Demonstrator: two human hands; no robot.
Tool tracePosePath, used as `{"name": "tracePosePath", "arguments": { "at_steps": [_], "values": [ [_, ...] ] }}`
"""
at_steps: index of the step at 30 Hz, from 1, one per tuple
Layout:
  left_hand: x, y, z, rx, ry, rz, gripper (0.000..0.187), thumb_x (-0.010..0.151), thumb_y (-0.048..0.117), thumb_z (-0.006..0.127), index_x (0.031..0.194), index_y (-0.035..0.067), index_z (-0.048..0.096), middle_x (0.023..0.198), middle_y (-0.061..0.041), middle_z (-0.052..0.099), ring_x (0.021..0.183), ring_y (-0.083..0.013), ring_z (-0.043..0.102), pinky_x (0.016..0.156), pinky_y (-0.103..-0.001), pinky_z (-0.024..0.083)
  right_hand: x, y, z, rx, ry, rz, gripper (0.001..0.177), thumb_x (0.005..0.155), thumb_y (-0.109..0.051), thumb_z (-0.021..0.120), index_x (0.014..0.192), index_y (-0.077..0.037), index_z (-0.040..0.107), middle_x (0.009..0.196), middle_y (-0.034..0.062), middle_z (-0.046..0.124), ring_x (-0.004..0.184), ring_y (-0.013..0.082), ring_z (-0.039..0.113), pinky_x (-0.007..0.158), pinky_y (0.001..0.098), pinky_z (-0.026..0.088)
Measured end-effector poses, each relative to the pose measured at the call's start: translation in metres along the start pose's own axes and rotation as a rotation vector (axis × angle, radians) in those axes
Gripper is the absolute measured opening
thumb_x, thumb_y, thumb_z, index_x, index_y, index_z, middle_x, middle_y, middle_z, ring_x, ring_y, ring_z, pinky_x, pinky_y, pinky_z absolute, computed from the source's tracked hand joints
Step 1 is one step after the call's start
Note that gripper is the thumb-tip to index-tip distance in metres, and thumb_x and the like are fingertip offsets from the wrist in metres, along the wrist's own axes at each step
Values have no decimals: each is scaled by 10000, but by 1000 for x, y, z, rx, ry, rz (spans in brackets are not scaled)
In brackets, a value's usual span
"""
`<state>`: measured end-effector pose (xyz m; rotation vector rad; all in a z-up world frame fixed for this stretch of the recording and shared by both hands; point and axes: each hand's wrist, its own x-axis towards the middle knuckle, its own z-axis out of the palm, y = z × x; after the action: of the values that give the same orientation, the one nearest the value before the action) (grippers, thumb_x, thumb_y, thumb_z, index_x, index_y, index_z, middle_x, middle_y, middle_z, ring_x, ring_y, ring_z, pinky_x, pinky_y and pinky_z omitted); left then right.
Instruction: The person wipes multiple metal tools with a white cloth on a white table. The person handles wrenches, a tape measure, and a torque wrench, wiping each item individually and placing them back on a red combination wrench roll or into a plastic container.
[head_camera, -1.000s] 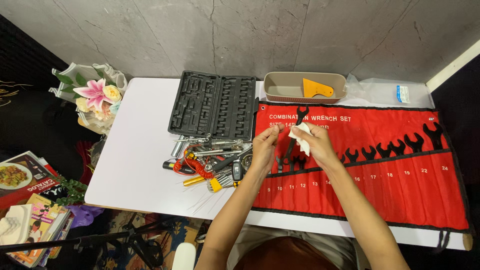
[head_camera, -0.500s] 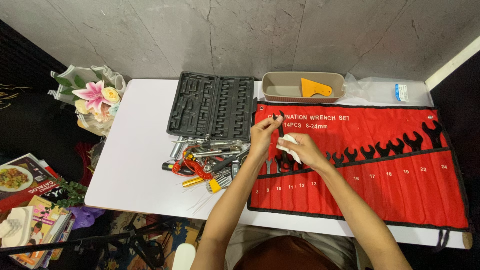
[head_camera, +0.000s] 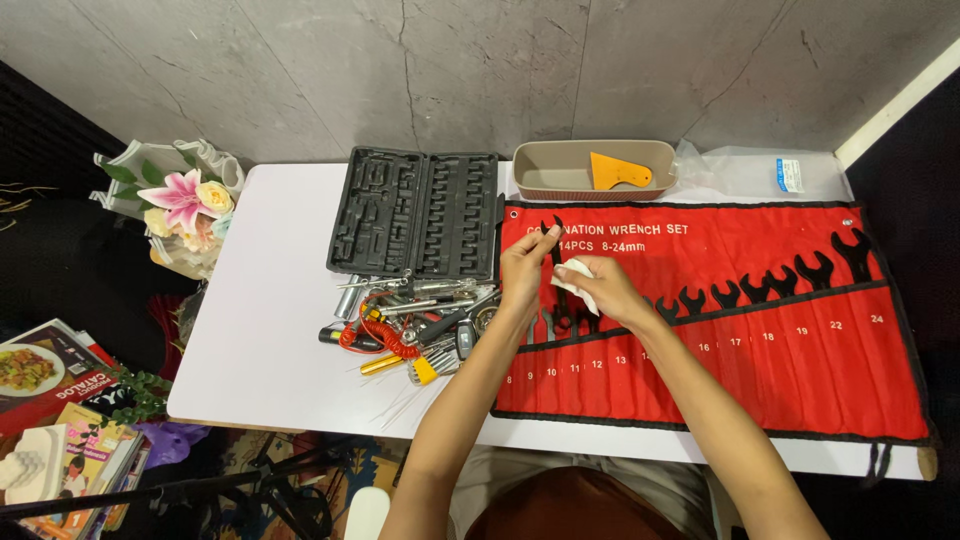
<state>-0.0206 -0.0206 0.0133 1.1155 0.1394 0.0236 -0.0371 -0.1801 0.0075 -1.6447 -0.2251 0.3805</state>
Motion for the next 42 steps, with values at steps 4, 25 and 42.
{"name": "tracePosePath", "arguments": {
  "at_steps": [4, 25, 42],
  "values": [
    [9, -2, -4, -37, 37, 25, 227, 924, 182, 769, 735, 80, 696, 713, 90, 528, 672, -26, 392, 610, -231, 288, -5, 11, 7, -67, -103, 81, 311, 989, -317, 667, 884, -30, 721, 698, -27, 619, 568, 36, 515, 471, 220, 389],
    [-10, 0, -28, 120, -258, 2, 186, 861, -15, 794, 1035, -20, 728, 966, -87, 757, 861, -102, 704, 803, -237, 582, -3, -12, -70, 312, 490, -166, 195, 1023, -204, 676, 1063, -13, 687, 887, 39, 691, 737, 100, 654, 647, 251, 529],
    [-9, -10, -38, 173, -198, 33, 162, 887, -1, 784, 1038, -15, 730, 957, -59, 742, 851, -88, 683, 785, -225, 575, 6, 10, -61, 474, 486, -145, 231, 1017, -228, 721, 1105, -17, 685, 915, 48, 697, 719, 90, 619, 618, 235, 507]
  ]
}}
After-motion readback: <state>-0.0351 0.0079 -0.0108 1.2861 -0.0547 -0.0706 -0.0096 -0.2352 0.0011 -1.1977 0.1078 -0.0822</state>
